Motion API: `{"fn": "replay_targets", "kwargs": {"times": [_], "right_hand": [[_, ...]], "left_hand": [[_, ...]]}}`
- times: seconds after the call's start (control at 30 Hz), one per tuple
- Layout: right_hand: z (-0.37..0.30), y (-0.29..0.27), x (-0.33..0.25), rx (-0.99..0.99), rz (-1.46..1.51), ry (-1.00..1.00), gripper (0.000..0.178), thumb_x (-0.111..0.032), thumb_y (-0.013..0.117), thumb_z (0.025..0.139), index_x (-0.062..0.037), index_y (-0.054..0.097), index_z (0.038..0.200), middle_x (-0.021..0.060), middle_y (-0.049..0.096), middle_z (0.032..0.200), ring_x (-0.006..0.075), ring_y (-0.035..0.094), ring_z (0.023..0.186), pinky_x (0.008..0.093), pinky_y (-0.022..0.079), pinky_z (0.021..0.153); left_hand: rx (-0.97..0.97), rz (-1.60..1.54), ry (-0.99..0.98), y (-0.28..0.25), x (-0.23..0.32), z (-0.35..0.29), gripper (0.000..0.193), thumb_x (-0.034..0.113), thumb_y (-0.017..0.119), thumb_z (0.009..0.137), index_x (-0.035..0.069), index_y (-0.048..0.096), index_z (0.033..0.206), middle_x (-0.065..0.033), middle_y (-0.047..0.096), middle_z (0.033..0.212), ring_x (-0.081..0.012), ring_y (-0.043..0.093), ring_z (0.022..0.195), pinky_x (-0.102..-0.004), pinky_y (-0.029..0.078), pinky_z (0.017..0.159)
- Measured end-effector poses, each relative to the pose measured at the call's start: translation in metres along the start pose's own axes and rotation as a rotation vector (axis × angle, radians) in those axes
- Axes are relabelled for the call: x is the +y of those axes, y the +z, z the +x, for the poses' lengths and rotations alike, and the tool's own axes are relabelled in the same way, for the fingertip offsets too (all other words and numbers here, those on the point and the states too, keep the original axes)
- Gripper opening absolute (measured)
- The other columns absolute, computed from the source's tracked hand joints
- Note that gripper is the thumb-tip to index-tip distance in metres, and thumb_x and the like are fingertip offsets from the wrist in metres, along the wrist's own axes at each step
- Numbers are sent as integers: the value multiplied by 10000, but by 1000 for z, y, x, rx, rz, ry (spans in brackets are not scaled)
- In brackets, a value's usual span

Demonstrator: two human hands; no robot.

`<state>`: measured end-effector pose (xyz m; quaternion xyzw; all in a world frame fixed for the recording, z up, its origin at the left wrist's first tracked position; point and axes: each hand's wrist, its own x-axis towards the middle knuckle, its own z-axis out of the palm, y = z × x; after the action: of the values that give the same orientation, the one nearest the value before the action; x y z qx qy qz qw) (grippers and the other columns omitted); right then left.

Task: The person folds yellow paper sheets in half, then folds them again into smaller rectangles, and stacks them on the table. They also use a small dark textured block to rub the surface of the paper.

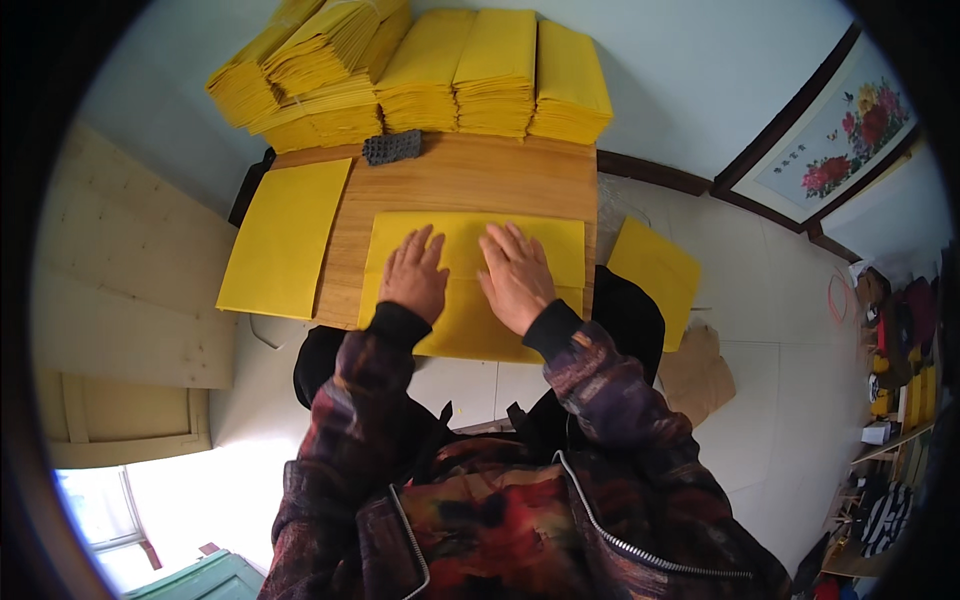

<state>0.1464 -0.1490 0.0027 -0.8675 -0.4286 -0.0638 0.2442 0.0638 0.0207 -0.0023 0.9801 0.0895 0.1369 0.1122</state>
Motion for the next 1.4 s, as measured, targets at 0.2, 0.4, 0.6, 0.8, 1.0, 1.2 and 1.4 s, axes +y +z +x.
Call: {"fn": "replay_targets", "kwargs": {"times": [0.2,0.4,0.6,0.8,1.0,1.2,1.4], "right_hand": [[47,18,-3,-143,-125,335,576,-358,547,912,-37,405,1368,175,336,1458,363,231,1388,561,191,1100],[22,35,1,-143,-100,420,756,-476,590,864,-42,327,1424,184,224,1518,371,174,1412,566,117,1124],[-9,21,32,-92,-136,420,850,-522,615,823,-33,299,1442,194,157,1544,391,102,1428,542,79,1141],[-26,8,51,-81,-240,393,833,-468,669,802,-31,321,1421,238,201,1512,441,156,1394,554,158,1115],[-44,-29,91,190,602,448,485,-216,524,945,3,394,1357,212,403,1409,329,382,1322,419,319,1075],[-71,-50,111,240,991,685,299,-195,490,977,-14,542,1209,109,608,1197,210,605,1039,302,482,805],[-59,-24,93,235,250,538,129,-94,653,812,-32,605,914,143,599,857,302,601,807,380,488,723]], "left_hand": [[-123,-121,-90,30,-31,47,576,366,517,917,175,357,1436,-116,288,1516,-324,249,1401,-458,238,1116],[-166,29,-72,41,-32,38,590,415,494,921,200,345,1450,-91,234,1544,-299,200,1425,-457,155,1149],[-140,71,-88,40,-39,39,615,470,493,905,221,348,1448,-76,245,1545,-272,211,1427,-478,153,1143],[-67,126,-231,36,-95,33,615,454,487,902,229,332,1453,-32,266,1542,-218,240,1421,-498,169,1134],[209,-543,-337,57,-143,35,489,184,533,907,71,431,1372,-112,564,1224,-249,533,1060,-371,442,905],[244,-1077,-493,43,-158,-8,508,101,501,928,-22,370,1403,-95,589,1191,-165,574,966,-264,460,862],[108,-758,-502,26,-136,-3,475,77,505,915,2,416,1375,-114,581,1207,-178,567,1042,-268,442,915]]}}
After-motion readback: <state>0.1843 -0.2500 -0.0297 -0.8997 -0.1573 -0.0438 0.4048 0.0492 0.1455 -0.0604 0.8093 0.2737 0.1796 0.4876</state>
